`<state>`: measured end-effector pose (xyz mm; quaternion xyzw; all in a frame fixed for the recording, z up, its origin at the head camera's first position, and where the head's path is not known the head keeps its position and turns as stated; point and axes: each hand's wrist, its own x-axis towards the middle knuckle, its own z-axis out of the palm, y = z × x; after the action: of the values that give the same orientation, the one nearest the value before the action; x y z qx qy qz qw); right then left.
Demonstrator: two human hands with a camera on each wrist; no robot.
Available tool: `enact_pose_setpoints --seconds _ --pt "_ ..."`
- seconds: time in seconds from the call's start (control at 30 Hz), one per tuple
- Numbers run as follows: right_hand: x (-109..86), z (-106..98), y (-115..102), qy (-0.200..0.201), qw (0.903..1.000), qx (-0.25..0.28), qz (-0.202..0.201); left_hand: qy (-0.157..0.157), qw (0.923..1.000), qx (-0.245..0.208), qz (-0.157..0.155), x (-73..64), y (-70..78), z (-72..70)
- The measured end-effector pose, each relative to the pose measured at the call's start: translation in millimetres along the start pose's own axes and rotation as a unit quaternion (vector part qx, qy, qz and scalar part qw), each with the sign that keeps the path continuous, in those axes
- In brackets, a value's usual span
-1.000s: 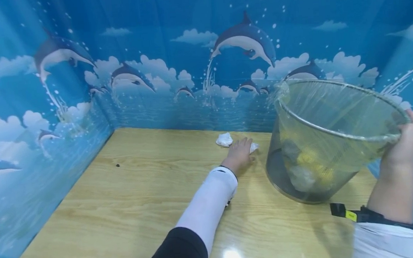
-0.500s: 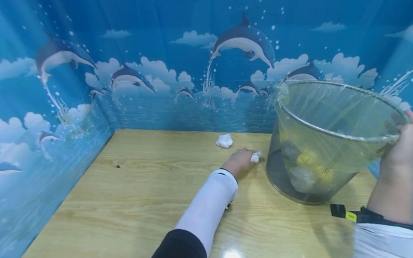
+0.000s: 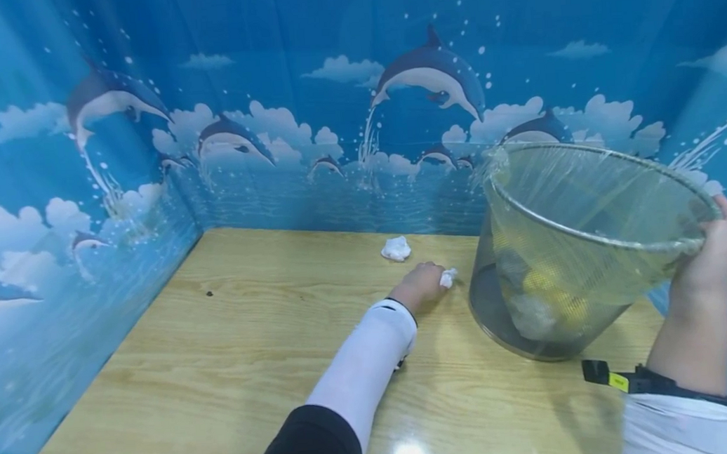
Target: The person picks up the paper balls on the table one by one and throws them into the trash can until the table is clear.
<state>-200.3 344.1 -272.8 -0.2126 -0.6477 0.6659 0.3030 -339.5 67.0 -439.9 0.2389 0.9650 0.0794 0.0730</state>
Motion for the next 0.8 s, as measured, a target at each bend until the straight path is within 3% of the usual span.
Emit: enact_pose_setpoints --seconds 0.63,0.8 --pt "6.0 -0.5 3.8 -0.01 0.9998 0.012 0.008 -0.012 0.9998 -0.003 -0.016 -5.9 0.4 -4.4" --pt "4.4 -0.1 2.2 -0.01 0.9999 0.009 0.005 0.0 0.9982 -0.058 -0.018 -3.2 -2.0 -5.1"
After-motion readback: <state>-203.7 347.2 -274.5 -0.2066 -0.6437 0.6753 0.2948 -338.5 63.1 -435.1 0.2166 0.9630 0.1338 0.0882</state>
